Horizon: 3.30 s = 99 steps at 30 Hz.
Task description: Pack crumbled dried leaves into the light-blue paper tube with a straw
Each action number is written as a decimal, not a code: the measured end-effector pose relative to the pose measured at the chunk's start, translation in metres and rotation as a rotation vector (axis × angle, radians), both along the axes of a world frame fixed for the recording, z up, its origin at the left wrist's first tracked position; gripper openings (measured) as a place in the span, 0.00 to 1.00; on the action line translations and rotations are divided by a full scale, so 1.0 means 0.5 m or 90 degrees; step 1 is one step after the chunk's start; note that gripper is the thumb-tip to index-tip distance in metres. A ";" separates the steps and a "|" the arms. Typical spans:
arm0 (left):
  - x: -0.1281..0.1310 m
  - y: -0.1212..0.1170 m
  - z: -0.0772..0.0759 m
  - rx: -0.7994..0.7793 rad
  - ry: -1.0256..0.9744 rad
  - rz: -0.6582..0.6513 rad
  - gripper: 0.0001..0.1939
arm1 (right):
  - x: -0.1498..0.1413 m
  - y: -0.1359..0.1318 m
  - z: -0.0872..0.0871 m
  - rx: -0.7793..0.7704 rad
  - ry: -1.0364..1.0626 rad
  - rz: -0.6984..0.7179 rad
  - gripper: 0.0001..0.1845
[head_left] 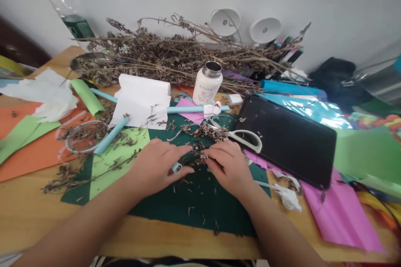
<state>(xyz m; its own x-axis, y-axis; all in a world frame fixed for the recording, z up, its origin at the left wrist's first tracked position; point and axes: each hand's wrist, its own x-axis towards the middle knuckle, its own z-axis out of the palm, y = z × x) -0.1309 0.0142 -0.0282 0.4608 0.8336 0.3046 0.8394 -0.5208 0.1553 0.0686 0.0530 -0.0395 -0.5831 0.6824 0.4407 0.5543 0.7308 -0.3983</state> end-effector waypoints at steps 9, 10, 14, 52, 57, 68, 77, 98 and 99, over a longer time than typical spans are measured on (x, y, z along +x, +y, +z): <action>-0.006 0.017 0.001 -0.033 0.137 0.045 0.11 | 0.005 0.002 -0.002 -0.008 -0.010 0.010 0.06; -0.005 0.018 0.002 -0.047 0.156 0.050 0.10 | 0.007 0.003 -0.002 -0.008 -0.008 0.005 0.06; -0.003 0.021 0.006 -0.115 0.174 0.039 0.12 | 0.012 0.007 -0.001 0.000 0.001 -0.026 0.05; 0.083 -0.027 0.003 -0.289 0.088 -0.001 0.16 | 0.022 -0.009 0.013 -0.113 0.487 -0.157 0.08; 0.085 -0.029 -0.001 -0.285 0.108 0.004 0.07 | 0.033 -0.008 0.020 -0.096 0.371 -0.122 0.07; -0.010 0.002 0.050 -0.429 -0.214 0.050 0.11 | 0.056 0.013 0.067 -0.149 -0.122 0.161 0.09; 0.013 0.000 0.033 -0.481 -0.427 0.093 0.12 | 0.013 -0.015 0.051 -0.296 -0.193 0.104 0.16; 0.039 -0.006 0.031 -0.403 -0.417 0.044 0.14 | -0.019 -0.025 0.036 -0.620 0.323 0.037 0.08; 0.040 -0.006 0.031 -0.399 -0.412 0.042 0.14 | -0.019 -0.027 0.037 -0.609 0.312 0.043 0.10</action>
<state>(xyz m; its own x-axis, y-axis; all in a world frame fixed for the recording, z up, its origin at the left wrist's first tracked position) -0.1110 0.0112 -0.0129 0.3032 0.9524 -0.0317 0.5145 -0.1356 0.8467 0.0589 0.0398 -0.0211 -0.5380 0.8406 -0.0629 0.1489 0.0213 -0.9886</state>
